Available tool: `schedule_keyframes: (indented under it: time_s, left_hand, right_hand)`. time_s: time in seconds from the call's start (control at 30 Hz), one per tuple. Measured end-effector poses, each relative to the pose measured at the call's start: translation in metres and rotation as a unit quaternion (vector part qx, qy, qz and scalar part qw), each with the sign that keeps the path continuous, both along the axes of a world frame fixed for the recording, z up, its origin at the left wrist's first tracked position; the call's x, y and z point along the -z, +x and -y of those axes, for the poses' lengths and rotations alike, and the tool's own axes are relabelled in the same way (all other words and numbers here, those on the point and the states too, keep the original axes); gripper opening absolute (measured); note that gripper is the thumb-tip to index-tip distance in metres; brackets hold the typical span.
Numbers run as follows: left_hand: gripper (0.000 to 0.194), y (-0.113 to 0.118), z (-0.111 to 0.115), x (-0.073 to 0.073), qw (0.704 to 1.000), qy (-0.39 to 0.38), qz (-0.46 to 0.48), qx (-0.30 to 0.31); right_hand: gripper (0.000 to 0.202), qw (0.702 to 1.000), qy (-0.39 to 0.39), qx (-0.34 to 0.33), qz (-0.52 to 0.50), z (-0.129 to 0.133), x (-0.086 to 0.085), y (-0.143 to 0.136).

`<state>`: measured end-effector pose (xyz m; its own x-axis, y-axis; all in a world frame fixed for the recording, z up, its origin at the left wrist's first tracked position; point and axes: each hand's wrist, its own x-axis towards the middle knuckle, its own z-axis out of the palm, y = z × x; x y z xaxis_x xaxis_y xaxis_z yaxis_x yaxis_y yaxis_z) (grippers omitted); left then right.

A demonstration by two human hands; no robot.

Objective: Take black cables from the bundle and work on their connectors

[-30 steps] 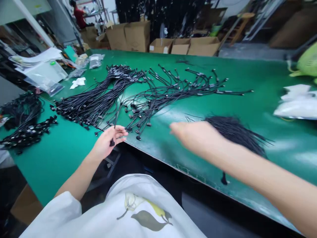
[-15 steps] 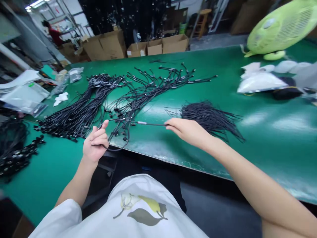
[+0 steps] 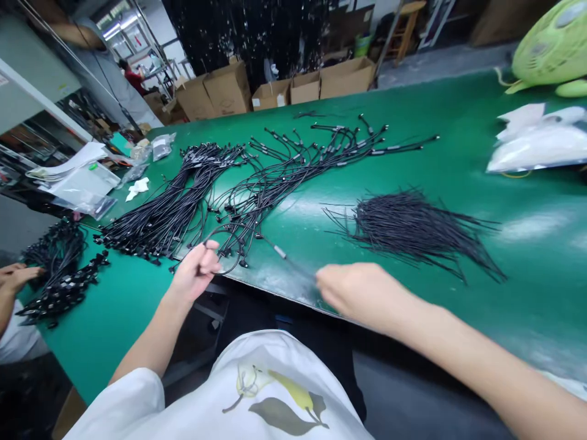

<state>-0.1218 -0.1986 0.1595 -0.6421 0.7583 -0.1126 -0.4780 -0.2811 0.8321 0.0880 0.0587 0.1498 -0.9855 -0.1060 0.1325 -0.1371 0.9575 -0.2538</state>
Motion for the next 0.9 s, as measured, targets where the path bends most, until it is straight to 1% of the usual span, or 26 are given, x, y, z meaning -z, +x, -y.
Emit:
schedule_keyframes:
  time_s: [0.03, 0.07, 0.1, 0.13, 0.17, 0.2, 0.23, 0.27, 0.33, 0.4, 0.43, 0.5, 0.57, 0.6, 0.67, 0.7, 0.73, 0.77, 0.8, 0.87, 0.9]
  left_hand:
    - [0.024, 0.008, -0.008, 0.005, 0.996, -0.034, -0.078, 0.022]
    - [0.029, 0.017, -0.016, 0.01, 0.985, -0.062, -0.151, 0.058]
    - [0.032, 0.026, -0.023, 0.014, 0.968, -0.081, -0.215, 0.1]
    - [0.034, 0.035, -0.029, 0.018, 0.95, -0.093, -0.263, 0.143]
    - [0.034, 0.043, -0.033, 0.02, 0.933, -0.1, -0.296, 0.181]
    - [0.033, 0.049, -0.035, 0.022, 0.922, -0.101, -0.311, 0.207]
    - [0.032, 0.053, -0.037, 0.023, 0.922, -0.097, -0.305, 0.219]
    - [0.03, 0.055, -0.038, 0.023, 0.932, -0.087, -0.279, 0.215]
    - [0.029, 0.056, -0.041, 0.022, 0.965, -0.051, -0.19, 0.175]
    - [0.029, 0.057, -0.045, 0.022, 0.986, -0.023, -0.109, 0.123]
    - [0.031, 0.058, -0.048, 0.022, 0.99, -0.021, -0.086, 0.111]
    - [0.041, 0.063, -0.052, 0.027, 0.99, -0.045, -0.057, 0.123]
    - [0.053, 0.069, -0.056, 0.035, 0.987, -0.072, -0.027, 0.141]
    - [0.055, 0.072, -0.057, 0.039, 0.988, -0.076, -0.007, 0.136]
    - [0.053, 0.075, -0.059, 0.046, 0.992, -0.071, 0.023, 0.102]
    - [0.051, 0.076, -0.059, 0.047, 0.994, -0.072, 0.014, 0.087]
    - [0.049, 0.077, -0.059, 0.048, 0.993, -0.083, -0.018, 0.083]
    - [0.047, 0.077, -0.058, 0.048, 0.987, -0.105, -0.073, 0.095]
    - [0.046, 0.077, -0.058, 0.048, 0.974, -0.132, -0.14, 0.119]
    - [0.044, 0.077, -0.054, 0.048, 0.936, -0.176, -0.251, 0.175]
    - [0.043, 0.077, -0.052, 0.05, 0.918, -0.191, -0.28, 0.205]
  right_hand:
    - [0.025, 0.998, -0.021, -0.058, 0.03, 0.02, -0.005, 0.0]
    - [0.022, 0.993, -0.041, -0.102, 0.047, 0.038, -0.012, -0.002]
    - [0.021, 0.989, -0.058, -0.127, 0.043, 0.053, -0.018, -0.006]
    - [0.02, 0.988, -0.077, -0.129, 0.023, 0.062, -0.023, -0.011]
    - [0.02, 0.989, -0.097, -0.113, -0.005, 0.066, -0.026, -0.018]
    - [0.021, 0.988, -0.12, -0.083, -0.039, 0.065, -0.028, -0.025]
    - [0.021, 0.985, -0.149, -0.047, -0.075, 0.061, -0.026, -0.032]
    - [0.02, 0.977, -0.182, -0.006, -0.113, 0.056, -0.023, -0.038]
    - [0.021, 0.946, -0.257, 0.067, -0.184, 0.047, -0.009, -0.048]
    - [0.03, 0.909, -0.349, 0.115, -0.2, 0.046, 0.008, -0.057]
    - [0.03, 0.886, -0.406, 0.133, -0.183, 0.049, 0.018, -0.06]
    - [0.03, 0.823, -0.525, 0.168, -0.137, 0.056, 0.034, -0.064]
    - [0.034, 0.738, -0.637, 0.195, -0.107, 0.063, 0.044, -0.067]
    - [0.035, 0.691, -0.69, 0.193, -0.094, 0.066, 0.046, -0.067]
    - [0.038, 0.598, -0.782, 0.163, -0.066, 0.07, 0.045, -0.064]
    - [0.039, 0.561, -0.812, 0.148, -0.06, 0.072, 0.043, -0.062]
    - [0.039, 0.538, -0.829, 0.141, -0.06, 0.076, 0.04, -0.059]
    - [0.038, 0.533, -0.832, 0.14, -0.064, 0.081, 0.036, -0.056]
    - [0.037, 0.547, -0.821, 0.147, -0.071, 0.087, 0.033, -0.053]
    - [0.039, 0.608, -0.772, 0.165, -0.086, 0.1, 0.028, -0.048]
    - [0.04, 0.637, -0.746, 0.17, -0.098, 0.106, 0.028, -0.046]
